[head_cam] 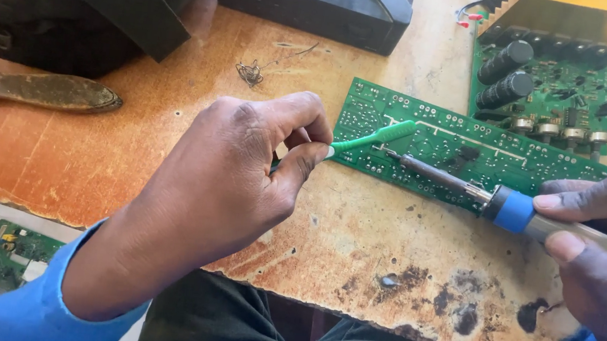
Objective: A person performs electronics repair by inspecting, cleaning, and soldering components on a circuit board.
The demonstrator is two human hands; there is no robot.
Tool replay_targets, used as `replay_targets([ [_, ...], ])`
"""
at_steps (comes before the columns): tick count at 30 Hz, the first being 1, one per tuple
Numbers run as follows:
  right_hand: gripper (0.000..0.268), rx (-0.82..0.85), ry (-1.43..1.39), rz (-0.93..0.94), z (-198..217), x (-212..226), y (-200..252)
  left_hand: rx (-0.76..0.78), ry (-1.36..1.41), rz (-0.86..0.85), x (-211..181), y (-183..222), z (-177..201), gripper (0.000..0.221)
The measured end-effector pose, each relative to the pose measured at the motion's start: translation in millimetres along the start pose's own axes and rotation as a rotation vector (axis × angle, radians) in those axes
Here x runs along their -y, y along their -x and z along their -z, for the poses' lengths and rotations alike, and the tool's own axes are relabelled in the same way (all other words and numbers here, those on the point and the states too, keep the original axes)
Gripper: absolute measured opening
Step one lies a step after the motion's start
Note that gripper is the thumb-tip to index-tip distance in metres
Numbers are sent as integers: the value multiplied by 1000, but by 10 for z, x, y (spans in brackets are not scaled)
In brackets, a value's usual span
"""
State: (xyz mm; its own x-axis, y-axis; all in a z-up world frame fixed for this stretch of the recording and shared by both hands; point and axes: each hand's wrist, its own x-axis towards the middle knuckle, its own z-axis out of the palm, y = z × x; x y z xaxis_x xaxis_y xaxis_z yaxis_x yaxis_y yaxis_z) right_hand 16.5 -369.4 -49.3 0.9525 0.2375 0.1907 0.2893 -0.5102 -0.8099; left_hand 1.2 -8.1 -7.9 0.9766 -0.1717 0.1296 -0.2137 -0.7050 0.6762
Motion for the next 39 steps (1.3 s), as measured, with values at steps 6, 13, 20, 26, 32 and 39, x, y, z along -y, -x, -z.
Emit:
replay_targets([
  [6,28,14,151,-46,-11,190,4,32,25,34,17,11,-43,6],
  [13,29,15,189,-58,-32,281,13,19,26,42,14,-3,-51,6],
  [20,31,22,141,-27,-24,190,6,51,58,69,-3,19,-24,8],
  [26,29,10,188,-75,-36,257,16,52,13,58,38,-13,-47,9],
  [32,13,-177,-191,-111,130,-846,160,83,-23,130,94,50,-35,10],
  [39,26,-238,-588,-195,-139,-661,-204,230,-129,61,-5,182,101,12],
])
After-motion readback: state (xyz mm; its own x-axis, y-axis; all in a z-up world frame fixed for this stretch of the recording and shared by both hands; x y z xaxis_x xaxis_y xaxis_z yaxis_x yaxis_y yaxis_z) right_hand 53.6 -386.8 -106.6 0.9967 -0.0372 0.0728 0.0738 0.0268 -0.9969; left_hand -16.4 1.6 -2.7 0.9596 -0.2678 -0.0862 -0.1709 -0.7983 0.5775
